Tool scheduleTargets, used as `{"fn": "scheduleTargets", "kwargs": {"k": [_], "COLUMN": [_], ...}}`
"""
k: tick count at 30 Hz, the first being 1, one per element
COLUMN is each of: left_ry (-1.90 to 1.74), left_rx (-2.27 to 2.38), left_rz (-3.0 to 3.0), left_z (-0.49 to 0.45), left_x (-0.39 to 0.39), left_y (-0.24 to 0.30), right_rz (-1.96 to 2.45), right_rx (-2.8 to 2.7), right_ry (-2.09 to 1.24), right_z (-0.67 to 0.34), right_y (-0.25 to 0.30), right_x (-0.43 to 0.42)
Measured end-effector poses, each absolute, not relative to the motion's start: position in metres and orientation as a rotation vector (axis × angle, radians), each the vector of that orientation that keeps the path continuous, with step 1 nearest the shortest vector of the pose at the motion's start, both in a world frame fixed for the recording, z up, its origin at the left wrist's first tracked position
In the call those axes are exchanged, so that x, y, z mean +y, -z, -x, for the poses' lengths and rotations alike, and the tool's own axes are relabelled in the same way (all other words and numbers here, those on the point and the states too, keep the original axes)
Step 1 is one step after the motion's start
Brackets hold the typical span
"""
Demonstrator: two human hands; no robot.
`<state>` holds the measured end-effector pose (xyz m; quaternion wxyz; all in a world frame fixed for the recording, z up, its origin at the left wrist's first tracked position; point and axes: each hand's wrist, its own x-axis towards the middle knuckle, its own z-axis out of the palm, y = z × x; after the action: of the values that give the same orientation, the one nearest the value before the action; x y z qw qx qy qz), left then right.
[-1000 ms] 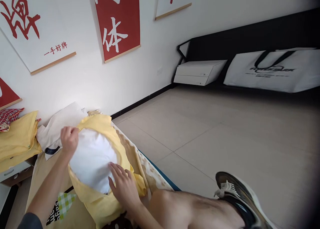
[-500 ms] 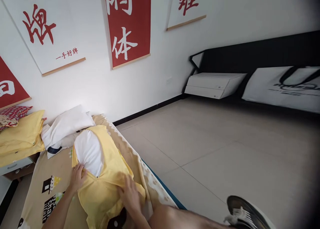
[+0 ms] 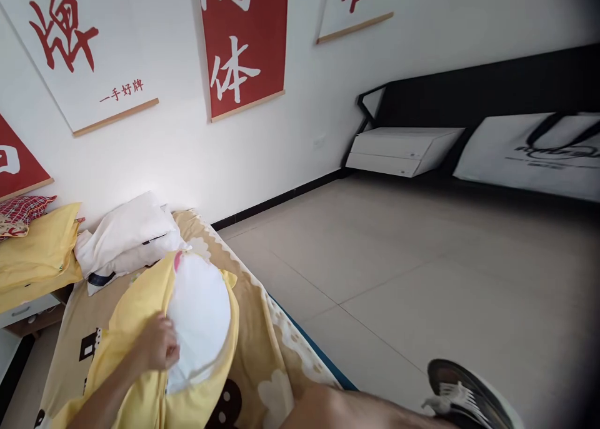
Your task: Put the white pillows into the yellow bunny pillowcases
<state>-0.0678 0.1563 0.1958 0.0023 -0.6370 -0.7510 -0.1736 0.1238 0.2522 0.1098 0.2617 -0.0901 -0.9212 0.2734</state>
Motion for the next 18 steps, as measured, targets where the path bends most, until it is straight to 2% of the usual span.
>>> {"fn": "scheduleTargets", "kwargs": {"k": [5,8,11,14,18], "left_ry": [0.407,0.377,0.371,0.446,0.515], "left_rx": [-2.430,-2.319,-2.147,-2.098,-1.969], "left_rz": [1.935,2.040,2.188,2.080,1.573], "left_z": [0.025,0.010,0.002,0.011,0.047], "left_x": [0.075,0.062,0.076,0.086,0.069], "left_y": [-0.111,-0.070,-0.057,-0.103,-0.225], "right_rz": [0.347,0.813,1.129,1.081,0.972], "right_rx": [-2.434,-2.337,-2.276,-2.224,-2.074], "right_ry": [-0.829,-0.956,-1.199,-1.282,-1.207], "right_z": [-0.086,-0.046,-0.025,-0.033,-0.068], "right_y": [-0.133,-0.141,-0.137,-0.131,-0.137], "right_x": [0.302,0.347,0.375,0.381,0.361]}}
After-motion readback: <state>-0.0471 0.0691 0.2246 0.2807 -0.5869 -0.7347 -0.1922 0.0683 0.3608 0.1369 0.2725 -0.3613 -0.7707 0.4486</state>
